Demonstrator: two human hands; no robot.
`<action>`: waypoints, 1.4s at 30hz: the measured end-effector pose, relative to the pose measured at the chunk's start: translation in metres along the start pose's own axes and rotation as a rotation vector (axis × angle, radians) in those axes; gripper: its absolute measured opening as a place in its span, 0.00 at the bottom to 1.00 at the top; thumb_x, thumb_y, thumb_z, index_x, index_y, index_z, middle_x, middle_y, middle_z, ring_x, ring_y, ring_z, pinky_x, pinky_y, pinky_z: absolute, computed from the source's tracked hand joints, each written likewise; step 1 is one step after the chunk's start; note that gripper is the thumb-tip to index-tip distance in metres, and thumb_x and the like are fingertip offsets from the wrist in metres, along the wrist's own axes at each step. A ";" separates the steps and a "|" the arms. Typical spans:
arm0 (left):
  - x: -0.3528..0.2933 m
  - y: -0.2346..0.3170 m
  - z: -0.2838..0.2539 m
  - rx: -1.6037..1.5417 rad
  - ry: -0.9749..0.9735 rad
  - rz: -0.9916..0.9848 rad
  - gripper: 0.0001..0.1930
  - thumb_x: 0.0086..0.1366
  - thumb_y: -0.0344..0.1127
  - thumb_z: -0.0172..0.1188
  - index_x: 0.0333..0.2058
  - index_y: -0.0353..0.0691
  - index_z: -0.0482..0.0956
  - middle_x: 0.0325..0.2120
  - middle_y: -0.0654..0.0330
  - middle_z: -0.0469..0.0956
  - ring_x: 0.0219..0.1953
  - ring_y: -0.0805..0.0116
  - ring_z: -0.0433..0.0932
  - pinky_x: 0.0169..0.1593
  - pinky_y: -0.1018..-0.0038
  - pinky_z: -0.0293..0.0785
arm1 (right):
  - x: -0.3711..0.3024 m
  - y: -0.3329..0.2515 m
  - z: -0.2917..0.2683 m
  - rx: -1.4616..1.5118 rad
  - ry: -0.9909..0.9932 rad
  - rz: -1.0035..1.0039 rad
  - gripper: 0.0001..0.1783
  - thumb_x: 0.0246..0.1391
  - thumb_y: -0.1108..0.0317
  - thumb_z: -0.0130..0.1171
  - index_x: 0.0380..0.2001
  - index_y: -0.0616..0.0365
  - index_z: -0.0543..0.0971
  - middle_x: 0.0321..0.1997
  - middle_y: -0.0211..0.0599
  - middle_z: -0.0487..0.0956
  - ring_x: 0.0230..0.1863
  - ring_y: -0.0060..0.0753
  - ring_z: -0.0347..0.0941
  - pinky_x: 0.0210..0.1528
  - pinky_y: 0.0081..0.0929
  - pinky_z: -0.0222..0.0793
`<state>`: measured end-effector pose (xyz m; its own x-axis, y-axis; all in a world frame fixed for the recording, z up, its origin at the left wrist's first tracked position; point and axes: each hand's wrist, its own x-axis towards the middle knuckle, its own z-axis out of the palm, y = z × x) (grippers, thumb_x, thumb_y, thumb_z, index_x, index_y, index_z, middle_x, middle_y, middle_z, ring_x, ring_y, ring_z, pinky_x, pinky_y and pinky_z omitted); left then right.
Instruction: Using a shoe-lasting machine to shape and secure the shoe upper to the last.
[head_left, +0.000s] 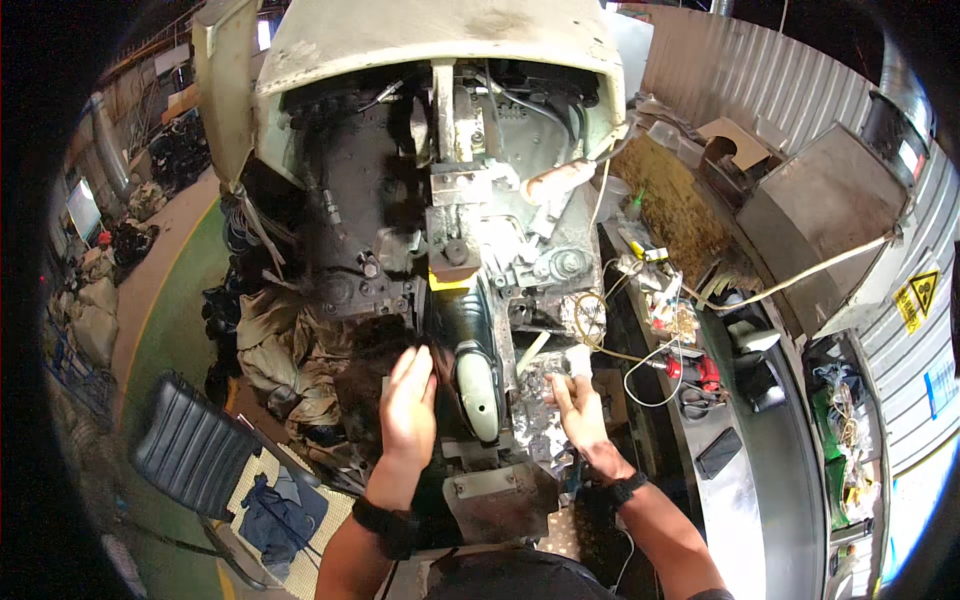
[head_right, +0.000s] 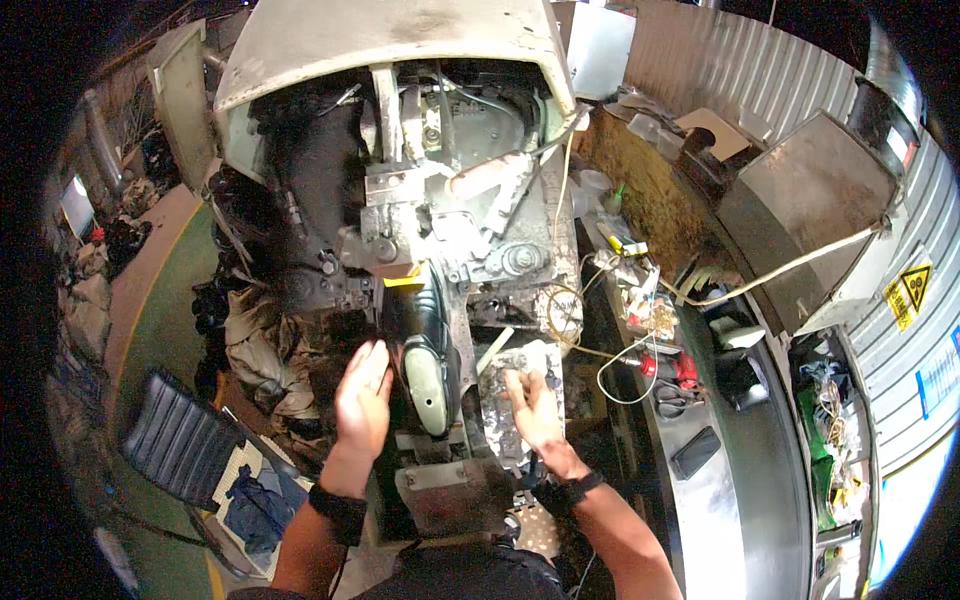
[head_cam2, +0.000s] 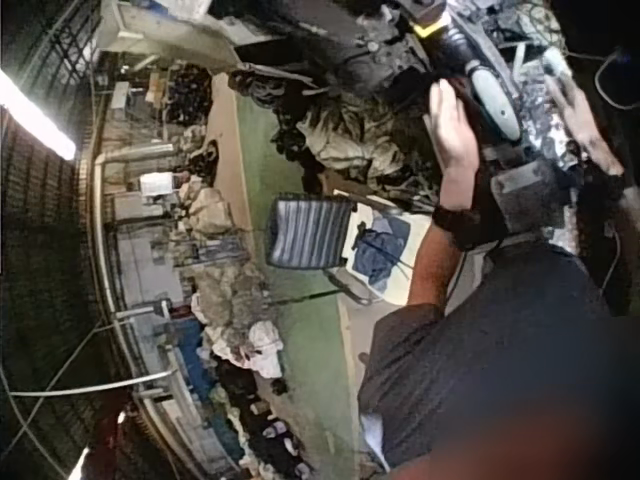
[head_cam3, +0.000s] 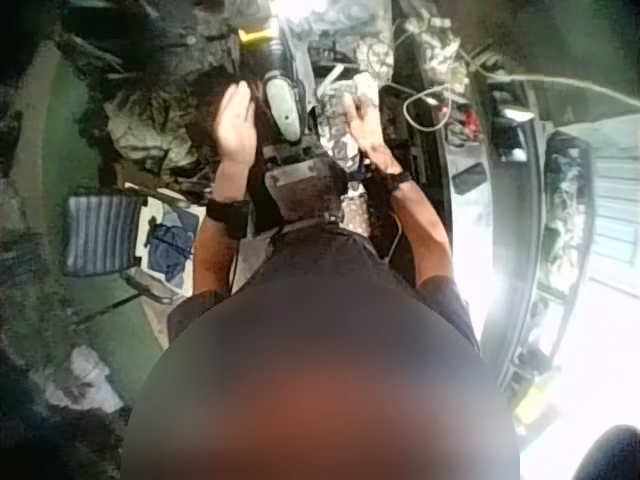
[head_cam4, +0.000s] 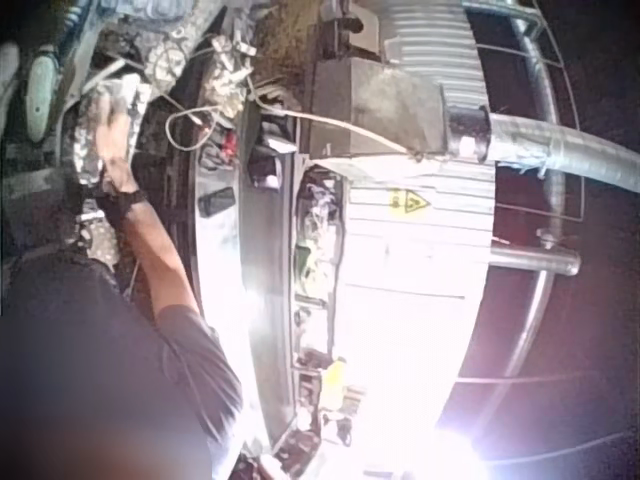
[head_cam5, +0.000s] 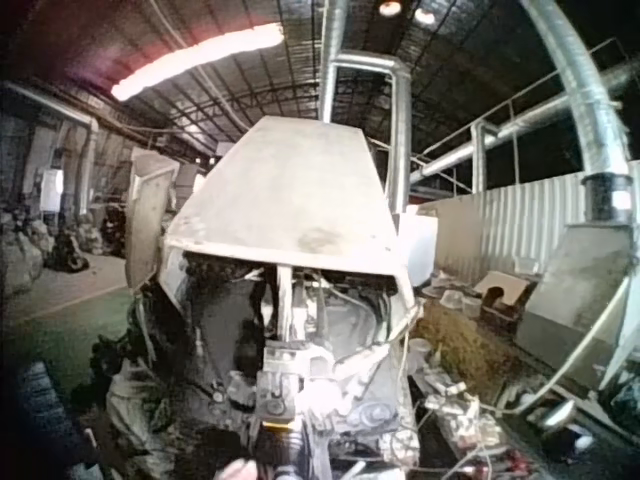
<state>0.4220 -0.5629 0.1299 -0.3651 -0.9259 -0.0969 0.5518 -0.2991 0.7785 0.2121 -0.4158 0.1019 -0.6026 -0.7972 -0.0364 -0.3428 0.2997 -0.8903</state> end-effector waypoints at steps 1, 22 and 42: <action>0.002 0.005 -0.014 -0.025 0.048 0.000 0.29 0.70 0.40 0.54 0.65 0.33 0.61 0.60 0.44 0.70 0.59 0.56 0.74 0.66 0.63 0.64 | -0.004 -0.013 0.002 0.201 -0.030 -0.025 0.21 0.68 0.60 0.54 0.54 0.67 0.71 0.48 0.49 0.80 0.47 0.30 0.79 0.50 0.28 0.74; 0.037 0.019 -0.019 0.162 -0.051 0.158 0.13 0.71 0.33 0.56 0.49 0.30 0.80 0.45 0.55 0.82 0.48 0.67 0.80 0.58 0.72 0.72 | -0.019 -0.109 0.066 0.218 0.001 -0.159 0.51 0.46 0.75 0.68 0.68 0.71 0.50 0.63 0.58 0.66 0.64 0.52 0.64 0.70 0.41 0.58; -0.065 -0.034 0.127 -0.061 -0.726 -0.437 0.34 0.75 0.61 0.38 0.56 0.34 0.75 0.53 0.56 0.79 0.55 0.64 0.77 0.62 0.67 0.68 | -0.275 -0.030 -0.006 0.171 0.272 -0.285 0.62 0.48 0.84 0.63 0.75 0.57 0.31 0.77 0.56 0.41 0.69 0.40 0.58 0.66 0.27 0.61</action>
<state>0.3321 -0.4634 0.1883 -0.9341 -0.3525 0.0570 0.2808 -0.6265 0.7271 0.3837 -0.2021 0.1420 -0.6773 -0.6613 0.3225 -0.4123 -0.0218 -0.9108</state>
